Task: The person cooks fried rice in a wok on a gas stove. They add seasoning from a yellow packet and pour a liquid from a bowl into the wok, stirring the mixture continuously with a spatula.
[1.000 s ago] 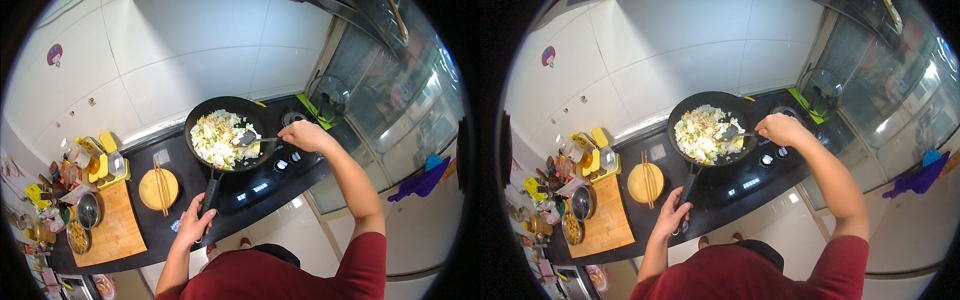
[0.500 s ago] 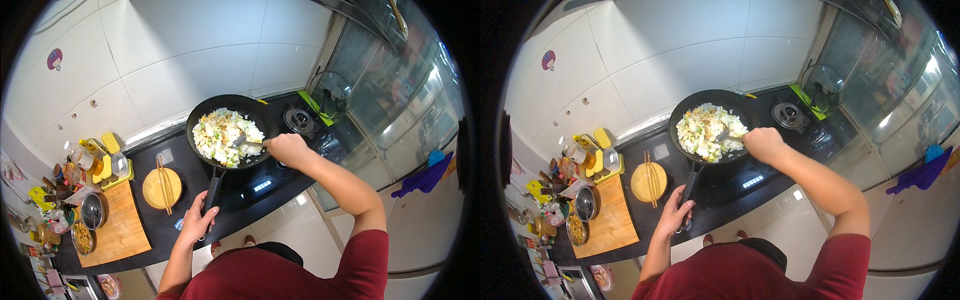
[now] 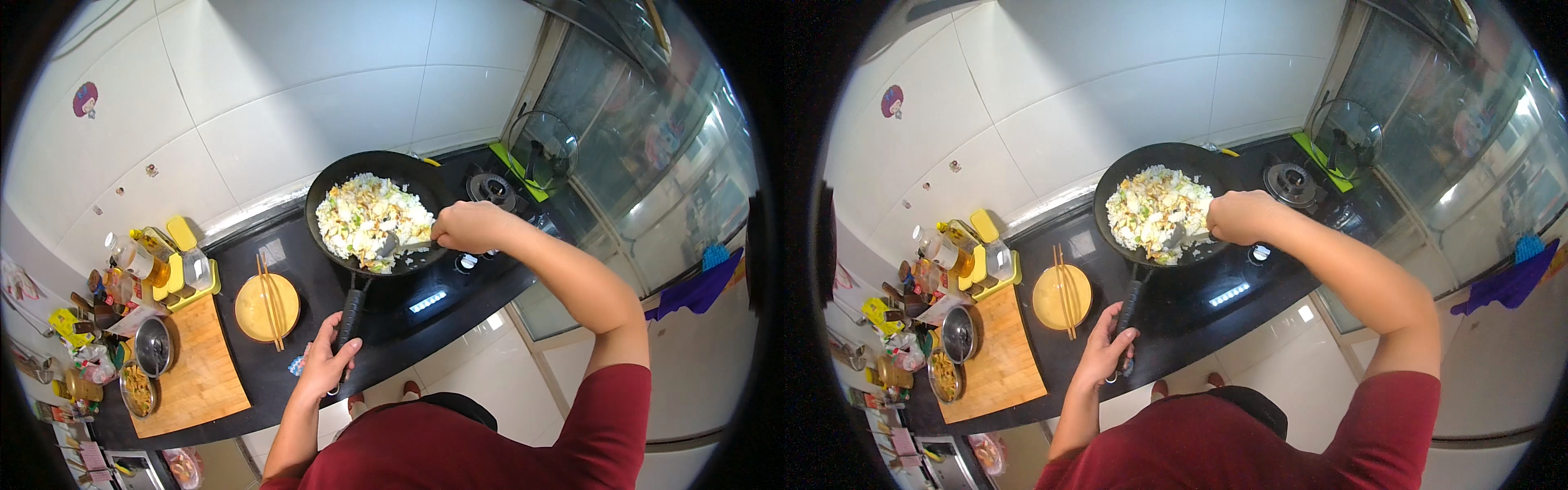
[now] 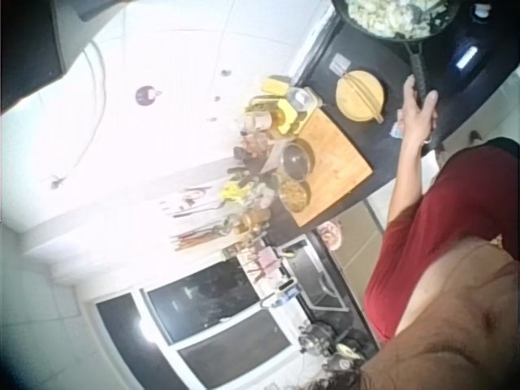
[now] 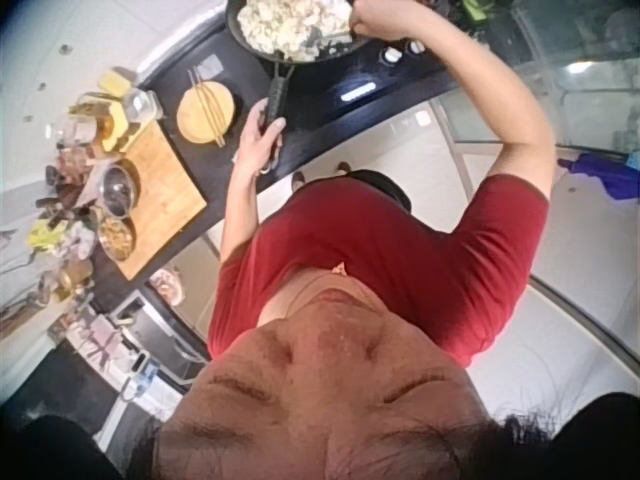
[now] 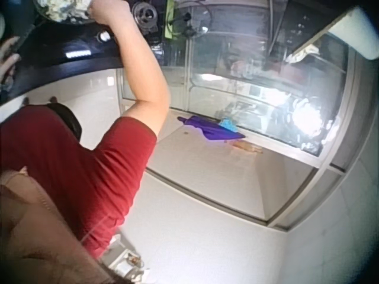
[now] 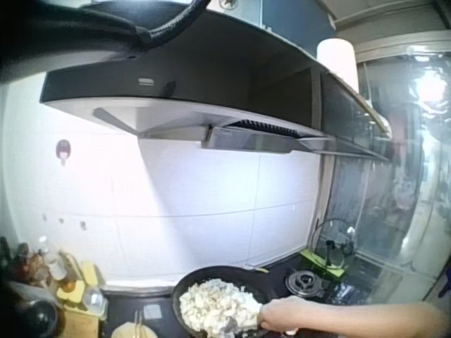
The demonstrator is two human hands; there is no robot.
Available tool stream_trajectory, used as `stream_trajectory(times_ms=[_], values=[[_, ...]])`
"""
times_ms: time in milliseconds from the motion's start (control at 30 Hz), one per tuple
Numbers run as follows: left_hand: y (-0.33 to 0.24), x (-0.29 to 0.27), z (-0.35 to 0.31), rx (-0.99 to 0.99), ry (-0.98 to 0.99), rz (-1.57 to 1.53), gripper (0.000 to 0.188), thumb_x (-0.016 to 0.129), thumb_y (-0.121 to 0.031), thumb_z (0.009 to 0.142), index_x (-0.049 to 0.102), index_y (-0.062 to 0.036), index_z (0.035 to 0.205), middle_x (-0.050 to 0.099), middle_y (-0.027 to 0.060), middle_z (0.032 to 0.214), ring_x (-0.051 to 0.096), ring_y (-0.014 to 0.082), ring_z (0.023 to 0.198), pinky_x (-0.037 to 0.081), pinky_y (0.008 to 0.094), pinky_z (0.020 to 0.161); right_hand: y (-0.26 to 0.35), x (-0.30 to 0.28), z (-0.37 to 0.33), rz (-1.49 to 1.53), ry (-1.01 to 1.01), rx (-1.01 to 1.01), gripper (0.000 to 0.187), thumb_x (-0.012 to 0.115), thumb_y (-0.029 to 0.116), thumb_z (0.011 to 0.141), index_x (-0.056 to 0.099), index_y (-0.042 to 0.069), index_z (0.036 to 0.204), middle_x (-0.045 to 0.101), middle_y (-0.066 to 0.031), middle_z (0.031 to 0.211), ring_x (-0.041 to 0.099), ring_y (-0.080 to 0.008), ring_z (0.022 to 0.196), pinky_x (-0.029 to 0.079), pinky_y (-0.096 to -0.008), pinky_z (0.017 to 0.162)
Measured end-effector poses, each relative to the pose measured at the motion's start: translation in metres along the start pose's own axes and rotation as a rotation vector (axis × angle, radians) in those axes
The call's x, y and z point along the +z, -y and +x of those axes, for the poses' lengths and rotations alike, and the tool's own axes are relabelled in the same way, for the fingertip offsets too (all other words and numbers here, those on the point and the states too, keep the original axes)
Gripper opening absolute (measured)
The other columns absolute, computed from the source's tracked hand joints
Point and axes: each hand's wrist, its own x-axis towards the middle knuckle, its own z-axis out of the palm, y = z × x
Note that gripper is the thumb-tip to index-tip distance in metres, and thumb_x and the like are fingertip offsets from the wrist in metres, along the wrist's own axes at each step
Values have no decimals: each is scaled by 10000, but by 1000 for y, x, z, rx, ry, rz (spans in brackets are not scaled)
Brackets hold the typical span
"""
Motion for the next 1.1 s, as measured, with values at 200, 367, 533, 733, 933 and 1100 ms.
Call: stream_trajectory(times_ms=[200,367,533,733,933,1100], values=[[0,-2,-1,22,8,18,499,585,-87,942,376,-57,1394,582,83,969,535,95,645,437,220,498,6,7,4,-55,-172,108,196,567,186,866,726,129,965,718,-155,912,703,-327,883,562,-451,767],[3,-3,0,24,-4,10,494,583,-74,940,380,-59,1390,579,76,950,532,93,643,438,219,514,-7,-29,-34,103,-93,150,255,565,255,903,728,192,1091,716,-120,1009,677,-313,984,537,-442,856],[3,-1,1,26,-16,-3,508,626,-106,926,399,-60,1378,558,26,831,526,69,593,432,222,476,-7,-2,-25,78,-7,42,255,572,222,868,737,163,1053,724,-110,978,690,-313,939,550,-440,810],[-2,-2,-2,3,-31,32,500,605,-92,934,393,-52,1385,571,54,887,531,80,620,440,222,510,-10,2,-13,-52,-91,187,240,577,217,880,737,170,1053,724,-110,974,694,-307,934,554,-443,805],[6,0,0,56,-47,-25,510,652,-122,912,427,-50,1364,557,11,785,533,68,582,432,228,455,-36,-15,-41,38,-161,204,260,569,274,925,720,186,1117,714,-129,1023,676,-313,986,535,-445,866],[2,2,-1,47,-54,-15,512,651,-125,914,425,-45,1367,556,15,807,525,75,585,432,231,455,-36,16,-17,33,-101,209,248,568,236,904,726,159,1079,711,-158,999,683,-337,952,542,-452,835]])
